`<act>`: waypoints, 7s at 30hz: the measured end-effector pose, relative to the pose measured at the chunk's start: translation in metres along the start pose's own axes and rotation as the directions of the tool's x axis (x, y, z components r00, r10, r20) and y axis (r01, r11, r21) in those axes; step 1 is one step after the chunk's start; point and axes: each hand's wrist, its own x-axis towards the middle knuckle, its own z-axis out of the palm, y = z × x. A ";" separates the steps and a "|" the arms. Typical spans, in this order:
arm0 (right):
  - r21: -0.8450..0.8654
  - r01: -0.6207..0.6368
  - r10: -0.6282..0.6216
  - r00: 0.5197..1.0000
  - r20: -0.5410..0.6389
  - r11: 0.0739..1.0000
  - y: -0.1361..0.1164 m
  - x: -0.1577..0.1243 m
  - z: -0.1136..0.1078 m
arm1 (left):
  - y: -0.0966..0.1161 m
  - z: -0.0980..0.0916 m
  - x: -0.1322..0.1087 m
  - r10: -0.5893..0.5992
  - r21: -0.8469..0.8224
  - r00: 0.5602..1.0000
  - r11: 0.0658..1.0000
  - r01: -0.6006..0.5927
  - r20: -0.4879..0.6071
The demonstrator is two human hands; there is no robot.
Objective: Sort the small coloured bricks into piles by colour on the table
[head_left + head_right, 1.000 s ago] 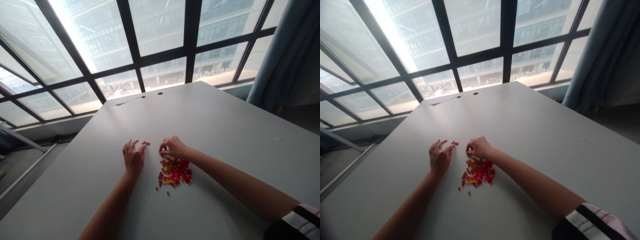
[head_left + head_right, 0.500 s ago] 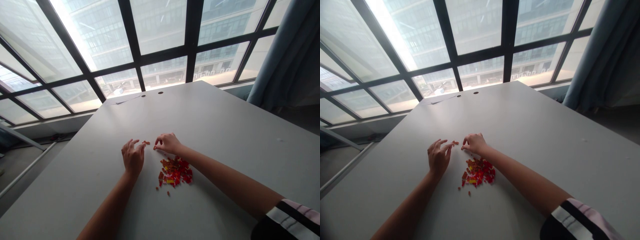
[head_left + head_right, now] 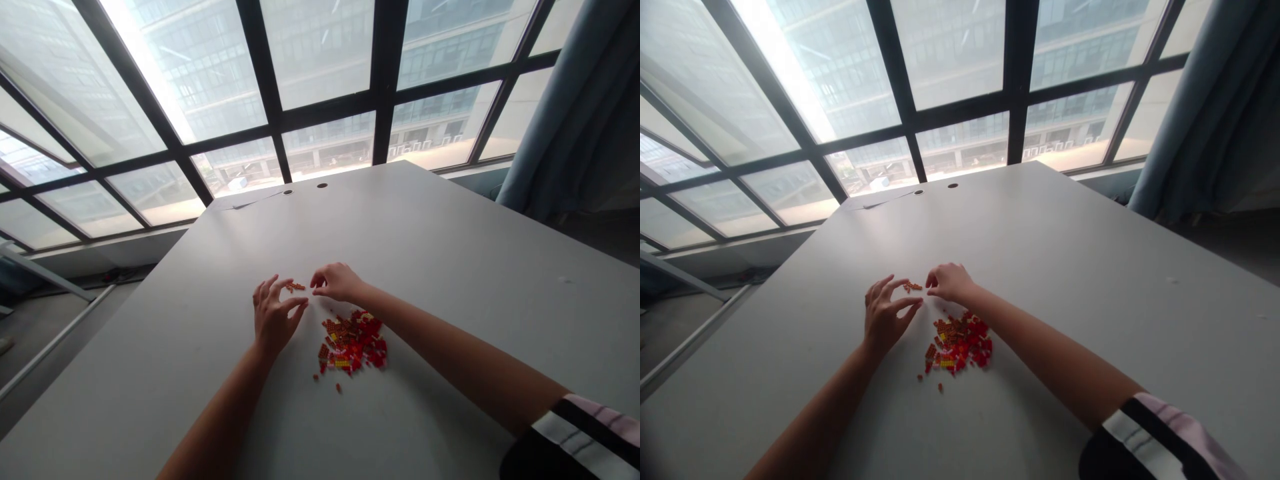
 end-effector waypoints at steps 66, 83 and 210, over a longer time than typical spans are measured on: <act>0.067 0.198 -0.187 0.972 -0.144 0.978 0.002 -0.009 0.010 | -0.002 -0.005 0.000 -0.078 -0.174 0.993 0.980 0.093 0.092; -0.040 0.132 -0.125 0.983 0.133 0.991 0.014 -0.054 -0.011 | 0.001 0.000 -0.002 -0.163 0.020 0.986 0.986 0.164 -0.030; 0.029 0.178 -0.178 0.940 0.290 0.984 -0.010 -0.070 -0.013 | -0.008 0.018 -0.004 -0.266 -0.019 0.957 0.963 0.270 0.113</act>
